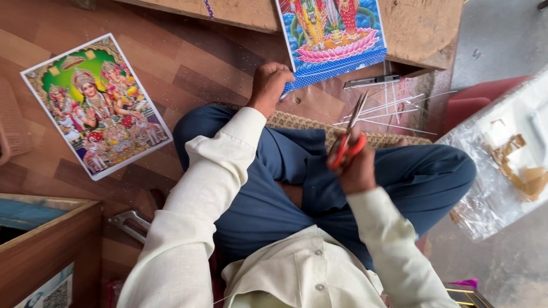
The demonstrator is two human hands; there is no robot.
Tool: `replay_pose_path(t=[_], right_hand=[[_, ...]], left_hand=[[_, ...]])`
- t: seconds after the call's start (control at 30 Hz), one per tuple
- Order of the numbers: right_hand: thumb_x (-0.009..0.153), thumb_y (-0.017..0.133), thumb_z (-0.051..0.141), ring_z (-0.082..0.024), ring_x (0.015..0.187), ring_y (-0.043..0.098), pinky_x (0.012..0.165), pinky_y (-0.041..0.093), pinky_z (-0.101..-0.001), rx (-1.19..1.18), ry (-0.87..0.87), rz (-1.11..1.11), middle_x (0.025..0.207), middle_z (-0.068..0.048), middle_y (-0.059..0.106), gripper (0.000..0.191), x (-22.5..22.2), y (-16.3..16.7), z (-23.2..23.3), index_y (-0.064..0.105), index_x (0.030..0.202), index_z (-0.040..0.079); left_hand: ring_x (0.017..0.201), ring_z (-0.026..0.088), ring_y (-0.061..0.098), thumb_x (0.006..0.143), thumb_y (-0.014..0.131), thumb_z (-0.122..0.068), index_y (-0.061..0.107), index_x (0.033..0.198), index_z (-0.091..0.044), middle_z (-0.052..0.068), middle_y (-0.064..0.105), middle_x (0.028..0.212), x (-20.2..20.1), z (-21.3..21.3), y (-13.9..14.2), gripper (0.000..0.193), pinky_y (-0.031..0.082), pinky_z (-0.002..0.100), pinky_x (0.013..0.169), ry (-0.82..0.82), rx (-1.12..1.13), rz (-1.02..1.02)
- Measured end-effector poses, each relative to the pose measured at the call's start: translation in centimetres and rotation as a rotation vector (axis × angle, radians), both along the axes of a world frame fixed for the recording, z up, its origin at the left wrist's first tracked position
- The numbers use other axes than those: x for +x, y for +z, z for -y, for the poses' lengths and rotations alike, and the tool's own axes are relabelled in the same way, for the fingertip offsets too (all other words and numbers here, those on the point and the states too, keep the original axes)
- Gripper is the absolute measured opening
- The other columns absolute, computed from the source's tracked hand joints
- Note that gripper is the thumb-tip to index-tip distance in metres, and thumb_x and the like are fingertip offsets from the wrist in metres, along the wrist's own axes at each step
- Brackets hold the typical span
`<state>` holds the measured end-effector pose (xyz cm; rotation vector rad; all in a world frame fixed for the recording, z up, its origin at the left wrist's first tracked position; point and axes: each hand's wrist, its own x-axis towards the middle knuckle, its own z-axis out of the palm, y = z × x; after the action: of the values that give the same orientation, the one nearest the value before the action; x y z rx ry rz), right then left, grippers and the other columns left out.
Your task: The person sits on the floor and assembles picture frames by applying blue patterned tape to the edges of printed images. They use scissors to trim excess tape and a utility knife to cut the tape roll, then place the taped images onto cardboard backing.
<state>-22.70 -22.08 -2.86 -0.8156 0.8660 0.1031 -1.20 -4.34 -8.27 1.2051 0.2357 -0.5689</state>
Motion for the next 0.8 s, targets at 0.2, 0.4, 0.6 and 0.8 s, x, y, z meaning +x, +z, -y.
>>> replay_pose_path(t=[0.2,0.4,0.6,0.8], right_hand=[[0.092,0.063,0.046,-0.014,0.056,0.06,0.048,0.044,-0.0251,-0.287,0.596,0.123,0.077,-0.004,0.064,0.055,-0.8,3.2,-4.7,0.066,0.129,0.006],[0.09,0.071,0.035,-0.012,0.057,0.057,0.051,0.046,-0.0249,-0.279,0.593,0.162,0.075,-0.005,0.062,0.054,3.0,1.6,-3.7,0.066,0.13,-0.001],[0.087,0.074,0.033,-0.012,0.051,0.054,0.048,0.042,-0.0238,-0.276,0.578,0.132,0.072,-0.005,0.06,0.056,4.1,1.6,-3.5,0.066,0.129,-0.003],[0.084,0.079,0.027,-0.009,0.063,0.058,0.053,0.047,-0.0242,-0.247,0.512,0.182,0.078,-0.002,0.061,0.057,3.8,0.9,-3.6,0.066,0.132,-0.002]], left_hand=[[0.053,0.012,0.06,0.076,0.068,-0.006,0.066,0.088,0.001,0.007,0.067,0.073,-0.5,0.1,0.6,0.015,0.045,0.028,0.04,0.039,0.103,0.048],[0.054,0.014,0.061,0.075,0.069,-0.008,0.067,0.093,0.001,0.008,0.067,0.075,-0.3,-0.5,1.3,0.021,0.046,0.029,0.04,0.025,0.073,-0.004],[0.055,0.014,0.062,0.074,0.067,-0.01,0.068,0.096,0.001,0.008,0.068,0.076,-0.3,-0.7,1.3,0.025,0.048,0.028,0.041,0.003,0.082,-0.019],[0.052,0.014,0.058,0.074,0.067,-0.009,0.068,0.095,0.003,0.009,0.066,0.074,-0.2,-0.8,1.2,0.023,0.043,0.028,0.039,-0.008,0.067,-0.018]])
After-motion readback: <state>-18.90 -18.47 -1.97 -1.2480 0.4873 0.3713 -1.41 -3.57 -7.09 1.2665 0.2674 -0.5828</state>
